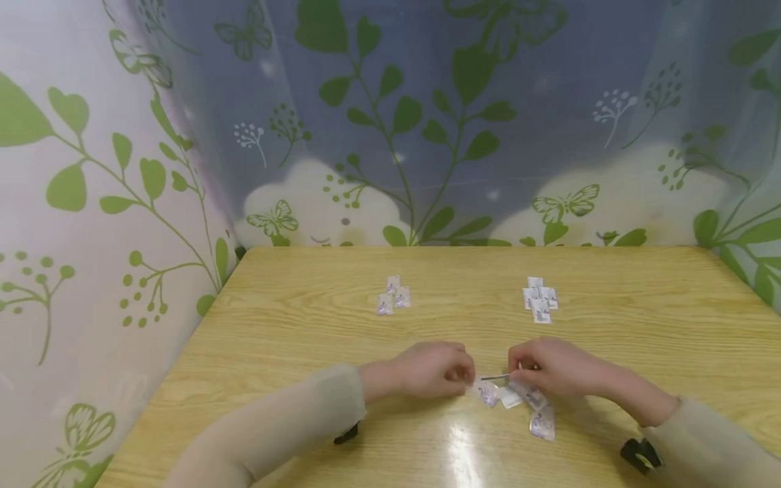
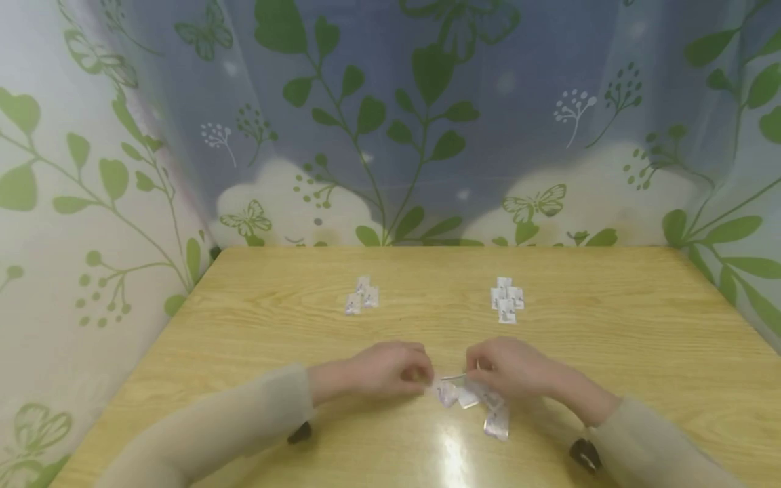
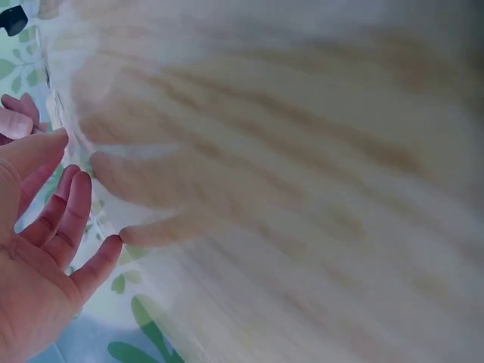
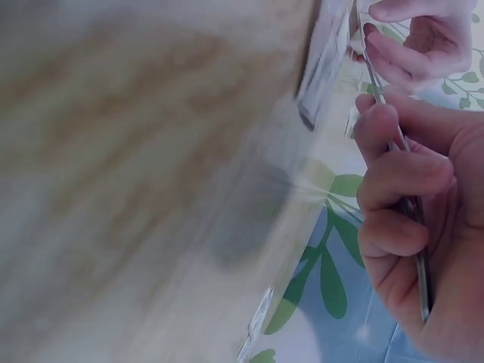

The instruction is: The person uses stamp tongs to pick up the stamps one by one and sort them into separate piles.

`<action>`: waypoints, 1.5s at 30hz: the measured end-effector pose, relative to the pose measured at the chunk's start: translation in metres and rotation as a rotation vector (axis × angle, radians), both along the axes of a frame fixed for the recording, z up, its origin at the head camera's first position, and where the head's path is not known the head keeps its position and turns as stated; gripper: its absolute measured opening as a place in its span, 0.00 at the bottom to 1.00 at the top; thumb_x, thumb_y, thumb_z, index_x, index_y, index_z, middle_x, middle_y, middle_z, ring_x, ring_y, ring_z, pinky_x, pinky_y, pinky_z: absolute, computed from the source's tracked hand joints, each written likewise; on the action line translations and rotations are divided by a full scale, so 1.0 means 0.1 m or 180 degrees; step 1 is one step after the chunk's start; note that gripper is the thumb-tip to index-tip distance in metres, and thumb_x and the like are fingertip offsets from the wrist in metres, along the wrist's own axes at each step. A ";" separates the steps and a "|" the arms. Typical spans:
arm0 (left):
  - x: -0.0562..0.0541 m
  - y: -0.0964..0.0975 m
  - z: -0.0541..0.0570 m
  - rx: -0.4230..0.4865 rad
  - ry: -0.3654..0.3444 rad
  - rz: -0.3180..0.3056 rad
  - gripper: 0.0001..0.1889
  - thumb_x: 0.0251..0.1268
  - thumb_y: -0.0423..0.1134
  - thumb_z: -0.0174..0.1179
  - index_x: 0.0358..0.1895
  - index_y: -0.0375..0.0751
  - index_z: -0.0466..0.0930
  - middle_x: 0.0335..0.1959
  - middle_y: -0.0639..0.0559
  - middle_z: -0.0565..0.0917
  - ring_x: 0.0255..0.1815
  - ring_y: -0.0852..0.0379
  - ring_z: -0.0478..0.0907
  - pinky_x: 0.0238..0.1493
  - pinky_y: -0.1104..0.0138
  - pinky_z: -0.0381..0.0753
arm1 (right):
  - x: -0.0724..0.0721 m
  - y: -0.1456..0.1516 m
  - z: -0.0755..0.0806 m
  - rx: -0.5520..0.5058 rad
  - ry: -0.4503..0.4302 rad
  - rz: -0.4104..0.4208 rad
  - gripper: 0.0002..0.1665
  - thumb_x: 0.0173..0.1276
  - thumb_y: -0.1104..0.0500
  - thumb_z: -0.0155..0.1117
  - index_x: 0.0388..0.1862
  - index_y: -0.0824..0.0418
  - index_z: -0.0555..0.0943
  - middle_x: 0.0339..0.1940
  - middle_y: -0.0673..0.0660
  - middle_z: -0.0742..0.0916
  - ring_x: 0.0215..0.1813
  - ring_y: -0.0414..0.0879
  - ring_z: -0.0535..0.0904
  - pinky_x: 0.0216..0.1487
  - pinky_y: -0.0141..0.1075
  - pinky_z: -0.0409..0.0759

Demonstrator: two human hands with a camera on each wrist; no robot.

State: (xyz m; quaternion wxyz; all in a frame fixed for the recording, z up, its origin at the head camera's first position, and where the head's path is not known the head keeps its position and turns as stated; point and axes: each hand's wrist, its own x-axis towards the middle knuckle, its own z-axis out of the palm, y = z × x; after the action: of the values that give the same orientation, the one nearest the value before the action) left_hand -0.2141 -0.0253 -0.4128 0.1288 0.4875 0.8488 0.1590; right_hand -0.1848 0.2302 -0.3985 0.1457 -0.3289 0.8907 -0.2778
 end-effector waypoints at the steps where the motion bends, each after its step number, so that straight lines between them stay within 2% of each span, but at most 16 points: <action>1: 0.00 -0.02 0.00 0.0022 0.0017 0.0005 0.07 0.64 0.38 0.63 0.44 0.49 0.82 0.36 0.64 0.77 0.36 0.72 0.73 0.40 0.79 0.71 | -0.02 -0.01 0.01 0.0001 0.0027 -0.0032 0.07 0.71 0.56 0.61 0.30 0.50 0.79 0.16 0.40 0.74 0.19 0.33 0.65 0.22 0.30 0.66; 4: -0.02 -0.06 0.01 0.0059 0.0050 0.0036 0.07 0.64 0.38 0.62 0.45 0.49 0.83 0.36 0.63 0.77 0.36 0.72 0.74 0.40 0.80 0.71 | -0.06 -0.06 0.03 0.0028 0.0107 -0.0136 0.07 0.70 0.57 0.61 0.30 0.51 0.79 0.14 0.41 0.73 0.18 0.33 0.64 0.20 0.30 0.64; 12: -0.05 -0.11 0.02 -0.0068 0.0072 0.0150 0.10 0.65 0.42 0.63 0.47 0.51 0.84 0.36 0.63 0.75 0.36 0.71 0.73 0.38 0.78 0.71 | -0.13 -0.14 -0.01 0.0204 0.0318 -0.0280 0.06 0.69 0.57 0.63 0.30 0.49 0.78 0.16 0.41 0.70 0.19 0.34 0.61 0.20 0.30 0.60; 26: -0.06 -0.08 0.05 -0.0119 0.0096 0.0303 0.05 0.64 0.47 0.64 0.39 0.53 0.81 0.34 0.63 0.75 0.34 0.69 0.72 0.35 0.76 0.70 | -0.01 -0.14 -0.01 0.0238 0.0236 -0.0274 0.06 0.69 0.56 0.63 0.31 0.48 0.77 0.14 0.40 0.68 0.17 0.33 0.60 0.19 0.30 0.59; 31: -0.05 -0.06 0.03 -0.0129 0.0122 0.0341 0.05 0.62 0.46 0.64 0.38 0.54 0.81 0.34 0.64 0.75 0.33 0.69 0.71 0.34 0.76 0.70 | -0.02 -0.14 -0.02 0.0277 0.0388 -0.0367 0.05 0.69 0.55 0.62 0.32 0.48 0.78 0.15 0.41 0.70 0.18 0.34 0.62 0.19 0.30 0.60; 36: -0.05 -0.06 0.04 -0.0114 0.0120 0.0344 0.05 0.62 0.46 0.65 0.38 0.54 0.81 0.34 0.63 0.75 0.33 0.68 0.72 0.34 0.75 0.70 | -0.06 -0.14 -0.02 0.0336 0.0564 -0.0390 0.07 0.68 0.56 0.63 0.30 0.47 0.77 0.17 0.41 0.71 0.20 0.34 0.63 0.20 0.31 0.62; 41: -0.06 -0.06 0.03 -0.0104 0.0115 0.0323 0.05 0.62 0.46 0.65 0.38 0.54 0.80 0.34 0.63 0.75 0.33 0.68 0.72 0.33 0.74 0.70 | -0.08 -0.14 -0.01 0.0329 0.0589 -0.0369 0.08 0.68 0.58 0.64 0.29 0.48 0.77 0.16 0.41 0.71 0.19 0.34 0.63 0.20 0.30 0.61; 45: -0.08 -0.10 0.02 -0.0047 0.0053 0.0265 0.06 0.63 0.46 0.64 0.41 0.53 0.82 0.35 0.63 0.76 0.34 0.69 0.72 0.36 0.75 0.71 | -0.08 -0.14 -0.02 0.0300 0.0555 -0.0361 0.08 0.68 0.57 0.64 0.29 0.48 0.77 0.16 0.41 0.71 0.19 0.34 0.63 0.20 0.30 0.61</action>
State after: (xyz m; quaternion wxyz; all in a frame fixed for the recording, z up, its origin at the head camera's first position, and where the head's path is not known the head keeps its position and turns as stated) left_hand -0.2221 -0.0357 -0.4104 0.1185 0.4521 0.8706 0.1539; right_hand -0.1932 0.2158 -0.4008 0.0669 -0.2937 0.9293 -0.2138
